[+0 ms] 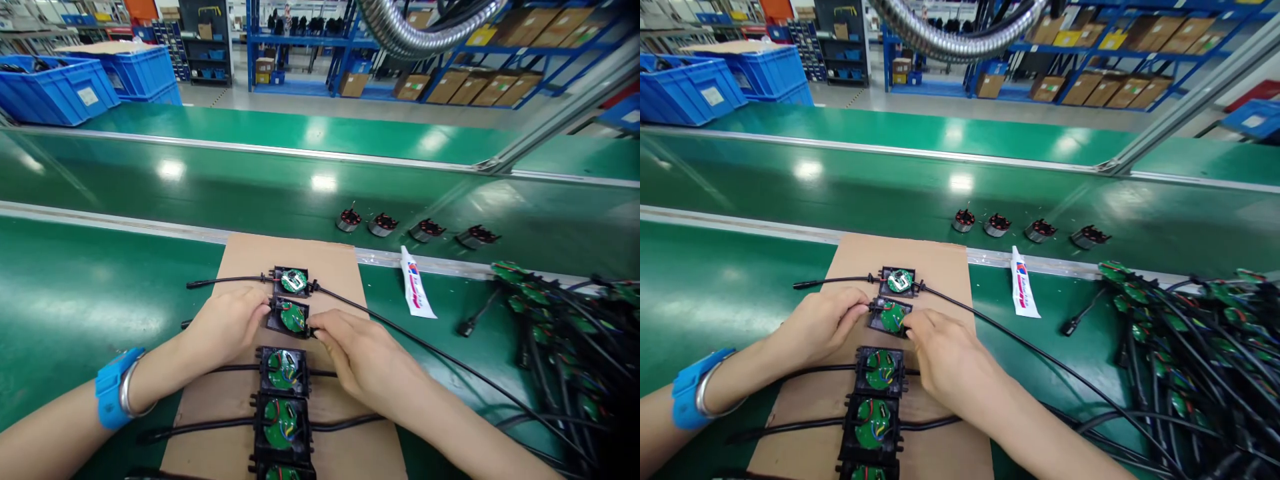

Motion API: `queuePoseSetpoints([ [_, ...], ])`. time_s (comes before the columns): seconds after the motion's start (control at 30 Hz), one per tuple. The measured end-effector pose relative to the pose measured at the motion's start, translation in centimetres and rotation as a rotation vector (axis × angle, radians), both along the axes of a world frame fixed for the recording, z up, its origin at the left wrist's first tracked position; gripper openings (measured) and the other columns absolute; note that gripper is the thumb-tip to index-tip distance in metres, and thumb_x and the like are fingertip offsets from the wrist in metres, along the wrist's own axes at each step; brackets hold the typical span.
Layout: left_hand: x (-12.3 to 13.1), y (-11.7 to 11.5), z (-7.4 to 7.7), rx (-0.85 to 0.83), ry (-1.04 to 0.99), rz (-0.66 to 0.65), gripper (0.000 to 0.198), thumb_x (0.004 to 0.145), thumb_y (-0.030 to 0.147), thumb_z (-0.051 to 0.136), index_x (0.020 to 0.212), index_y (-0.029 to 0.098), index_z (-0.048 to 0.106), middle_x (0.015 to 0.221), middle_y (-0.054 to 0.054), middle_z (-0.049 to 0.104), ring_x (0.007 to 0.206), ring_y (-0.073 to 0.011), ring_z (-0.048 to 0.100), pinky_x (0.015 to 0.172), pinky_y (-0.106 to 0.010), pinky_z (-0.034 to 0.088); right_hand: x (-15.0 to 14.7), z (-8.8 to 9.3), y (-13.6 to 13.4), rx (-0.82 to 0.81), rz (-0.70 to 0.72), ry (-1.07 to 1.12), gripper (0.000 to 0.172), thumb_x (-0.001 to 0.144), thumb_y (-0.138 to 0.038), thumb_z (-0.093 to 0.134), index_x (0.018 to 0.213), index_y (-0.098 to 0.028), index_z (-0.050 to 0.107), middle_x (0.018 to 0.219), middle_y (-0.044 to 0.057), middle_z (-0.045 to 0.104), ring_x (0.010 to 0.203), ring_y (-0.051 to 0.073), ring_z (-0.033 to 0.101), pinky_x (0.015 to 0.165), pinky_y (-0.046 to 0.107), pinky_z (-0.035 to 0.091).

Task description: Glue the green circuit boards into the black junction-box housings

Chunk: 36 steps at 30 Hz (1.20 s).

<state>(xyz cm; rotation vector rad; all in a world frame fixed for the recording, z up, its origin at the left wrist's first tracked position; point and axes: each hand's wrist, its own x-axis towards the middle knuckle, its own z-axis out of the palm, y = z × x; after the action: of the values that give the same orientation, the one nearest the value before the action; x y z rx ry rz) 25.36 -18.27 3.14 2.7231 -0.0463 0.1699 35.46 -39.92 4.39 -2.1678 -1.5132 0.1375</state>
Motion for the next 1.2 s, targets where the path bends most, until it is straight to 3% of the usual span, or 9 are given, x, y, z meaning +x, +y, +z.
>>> queuePoseSetpoints([
  [0.2,0.4,-0.1,-1.0,0.106,0.036,-0.037,0.022,0.094,0.019,0.038,0.090,0.015,0.060,0.086,-0.007,0.070,0.076,-0.0219,0.067,0.066,-0.033,0.053,0.8,-0.5,1.8,-0.175,0.018,0.004,0.027,0.085,-0.008,0.038,0.091,-0.013,0.064,0.080,0.009,0.063,0.078,0.020,0.059,0.067,0.032,0.045],
  [0.33,0.4,0.0,-1.2,0.110,0.071,-0.014,0.022,0.094,0.020,0.039,0.092,0.015,0.061,0.088,-0.007,0.071,0.077,-0.0215,0.068,0.066,-0.033,0.054,1.2,-0.5,2.4,-0.242,0.035,-0.005,0.030,0.082,-0.012,0.040,0.097,-0.014,0.067,0.081,0.009,0.062,0.080,0.020,0.058,0.067,0.031,0.043],
  [0.5,0.7,0.4,-0.9,0.029,0.093,-0.003,0.020,0.092,0.018,0.043,0.090,0.016,0.063,0.084,-0.004,0.071,0.072,-0.0182,0.067,0.063,-0.028,0.052,1.5,-0.3,3.1,-0.311,0.040,-0.075,0.031,0.080,-0.014,0.043,0.097,-0.015,0.069,0.074,0.007,0.061,0.072,0.018,0.056,0.062,0.030,0.039],
  [0.73,1.3,1.1,-0.6,-0.098,0.112,-0.056,0.015,0.088,0.019,0.052,0.085,0.018,0.067,0.084,-0.002,0.071,0.078,-0.0186,0.066,0.070,-0.032,0.051,1.3,-1.0,3.4,-0.320,0.019,-0.131,0.030,0.083,-0.019,0.044,0.101,-0.017,0.069,0.074,0.007,0.063,0.072,0.020,0.058,0.059,0.030,0.036],
  [0.87,1.5,0.1,-0.1,0.037,0.078,-0.052,0.026,0.092,0.018,0.038,0.081,0.015,0.062,0.080,-0.006,0.068,0.074,-0.0188,0.063,0.067,-0.032,0.050,1.1,-1.4,3.3,-0.308,0.001,-0.139,0.029,0.084,-0.019,0.045,0.099,-0.018,0.069,0.073,0.006,0.063,0.072,0.020,0.058,0.059,0.030,0.035],
  [1.0,1.9,-0.5,0.3,0.251,0.214,-0.078,0.035,0.096,0.018,0.028,0.079,0.015,0.058,0.073,-0.005,0.066,0.064,-0.0169,0.061,0.061,-0.030,0.048,0.9,-1.2,3.5,-0.337,0.000,-0.139,0.028,0.083,-0.019,0.045,0.097,-0.017,0.069,0.072,0.007,0.064,0.068,0.020,0.057,0.058,0.032,0.034],
  [1.2,2.4,0.0,-0.2,0.463,0.280,-0.155,0.033,0.092,0.016,0.030,0.080,0.013,0.060,0.074,-0.011,0.066,0.065,-0.0218,0.062,0.061,-0.035,0.049,1.0,-1.0,3.7,-0.336,0.001,-0.135,0.026,0.082,-0.019,0.046,0.090,-0.016,0.071,0.071,0.008,0.065,0.063,0.020,0.058,0.055,0.032,0.032],
])
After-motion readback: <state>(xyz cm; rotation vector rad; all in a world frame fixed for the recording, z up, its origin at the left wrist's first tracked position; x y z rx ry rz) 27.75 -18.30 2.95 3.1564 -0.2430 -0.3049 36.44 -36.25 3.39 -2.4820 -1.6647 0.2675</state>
